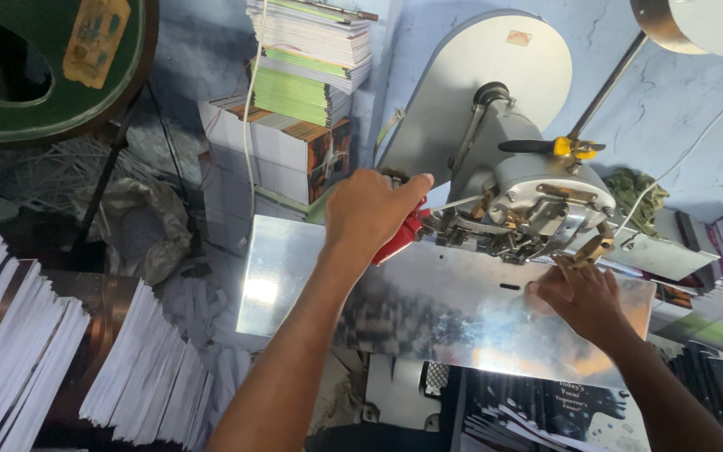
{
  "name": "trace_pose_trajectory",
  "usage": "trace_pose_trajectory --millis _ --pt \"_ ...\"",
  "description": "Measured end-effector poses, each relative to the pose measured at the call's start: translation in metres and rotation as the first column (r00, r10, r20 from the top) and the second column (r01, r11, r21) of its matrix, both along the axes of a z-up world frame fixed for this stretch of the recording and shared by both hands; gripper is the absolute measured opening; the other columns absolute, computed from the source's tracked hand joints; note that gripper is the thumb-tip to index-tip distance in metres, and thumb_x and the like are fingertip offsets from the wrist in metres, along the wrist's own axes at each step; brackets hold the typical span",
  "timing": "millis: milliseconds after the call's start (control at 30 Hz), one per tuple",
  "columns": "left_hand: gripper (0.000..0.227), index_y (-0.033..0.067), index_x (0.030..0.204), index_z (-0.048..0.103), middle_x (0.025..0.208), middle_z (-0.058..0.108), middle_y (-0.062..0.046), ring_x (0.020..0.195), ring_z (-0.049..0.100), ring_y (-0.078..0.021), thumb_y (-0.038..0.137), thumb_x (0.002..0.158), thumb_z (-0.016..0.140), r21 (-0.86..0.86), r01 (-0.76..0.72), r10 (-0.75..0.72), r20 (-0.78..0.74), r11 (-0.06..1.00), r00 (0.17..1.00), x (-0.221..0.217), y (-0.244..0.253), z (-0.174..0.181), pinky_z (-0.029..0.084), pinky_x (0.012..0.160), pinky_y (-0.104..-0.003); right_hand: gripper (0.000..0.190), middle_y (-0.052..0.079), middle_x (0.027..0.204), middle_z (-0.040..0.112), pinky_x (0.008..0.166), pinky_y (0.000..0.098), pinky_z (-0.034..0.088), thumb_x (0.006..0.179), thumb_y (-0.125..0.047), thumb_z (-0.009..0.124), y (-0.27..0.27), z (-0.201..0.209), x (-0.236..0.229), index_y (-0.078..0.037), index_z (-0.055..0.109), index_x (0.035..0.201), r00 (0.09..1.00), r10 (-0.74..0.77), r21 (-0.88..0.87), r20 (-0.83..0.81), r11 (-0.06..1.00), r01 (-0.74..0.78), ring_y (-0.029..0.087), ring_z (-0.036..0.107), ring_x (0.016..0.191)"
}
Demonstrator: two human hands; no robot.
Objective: The person uses a red oil can to lubricate the hinge of a bookbinding machine, then adjusts the metal clamps and levers on the machine's head. The person works on the machine's metal plate and clamping mechanism throughout the clip.
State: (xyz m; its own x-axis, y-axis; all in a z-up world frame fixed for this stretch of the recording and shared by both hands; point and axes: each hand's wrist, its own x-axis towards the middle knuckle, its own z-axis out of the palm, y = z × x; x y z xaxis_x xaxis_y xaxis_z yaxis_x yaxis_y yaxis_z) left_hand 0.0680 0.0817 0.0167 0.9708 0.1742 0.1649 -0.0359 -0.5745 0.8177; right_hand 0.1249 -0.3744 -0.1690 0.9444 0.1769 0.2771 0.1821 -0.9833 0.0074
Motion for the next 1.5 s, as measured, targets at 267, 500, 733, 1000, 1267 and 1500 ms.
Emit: trace_pose_trajectory --millis 267,500,733,1000,1267,1500 --pt "0.07 0.001 0.071 0.076 0.073 0.074 -0.022 0.073 0.075 -0.0371 0.068 0.075 0.06 0.034 -0.012 0.011 0.031 0.999 0.999 0.011 0.001 0.004 0.057 0.072 -0.046 0.091 0.023 0.156 0.042 0.121 0.0626 0.011 0.086 -0.075 0.052 0.003 0.001 -0.001 -0.014 0.044 0.153 1.0 0.011 0.032 0.002 0.999 -0.011 0.039 0.032 0.149" --pt "0.066 0.0005 0.084 0.077 0.086 0.075 -0.024 0.083 0.075 -0.0385 0.064 0.07 0.066 0.083 -0.097 0.097 0.005 0.992 0.995 0.025 -0.001 0.02 0.059 0.076 -0.046 0.09 0.024 0.154 0.043 0.121 0.0619 0.011 0.086 -0.073 0.053 0.01 0.006 -0.007 -0.011 0.046 0.152 0.999 0.022 0.042 0.024 0.999 -0.023 0.039 0.033 0.15" --pt "0.063 0.0029 0.085 0.078 0.085 0.076 -0.021 0.082 0.075 -0.0373 0.063 0.071 0.065 0.097 -0.097 0.099 -0.014 0.991 0.995 0.033 0.0 0.023 0.059 0.077 -0.047 0.09 0.024 0.152 0.045 0.122 0.0614 0.01 0.086 -0.072 0.054 0.012 0.006 -0.01 -0.011 0.046 0.152 0.999 0.035 0.06 0.033 0.998 -0.037 0.039 0.034 0.149" --pt "0.062 0.0023 0.085 0.078 0.086 0.076 -0.02 0.083 0.075 -0.0367 0.061 0.075 0.064 0.091 -0.112 0.113 -0.008 0.99 0.994 0.037 0.0 0.017 0.058 0.079 -0.047 0.089 0.028 0.149 0.045 0.123 0.0628 0.008 0.088 -0.07 0.056 0.012 0.005 -0.009 -0.012 0.045 0.154 1.0 0.019 0.055 0.018 0.998 -0.02 0.044 0.032 0.149" --pt "0.06 0.0038 0.083 0.078 0.086 0.075 -0.02 0.084 0.075 -0.0367 0.062 0.076 0.063 0.102 -0.126 0.126 0.006 0.987 0.992 0.041 0.0 0.015 0.058 0.08 -0.047 0.087 0.027 0.151 0.043 0.122 0.0633 0.009 0.087 -0.07 0.055 0.019 0.009 -0.012 -0.014 0.045 0.153 0.999 0.026 0.066 0.031 0.997 -0.028 0.043 0.031 0.149" --pt "0.058 0.0028 0.085 0.078 0.084 0.075 -0.021 0.083 0.075 -0.0366 0.058 0.078 0.062 0.087 -0.121 0.12 0.017 0.989 0.993 0.044 0.002 0.012 0.059 0.079 -0.046 0.088 0.027 0.153 0.042 0.122 0.0629 0.008 0.087 -0.071 0.054 0.017 0.007 -0.011 -0.015 0.044 0.153 0.999 0.025 0.068 0.031 0.997 -0.027 0.043 0.029 0.15"
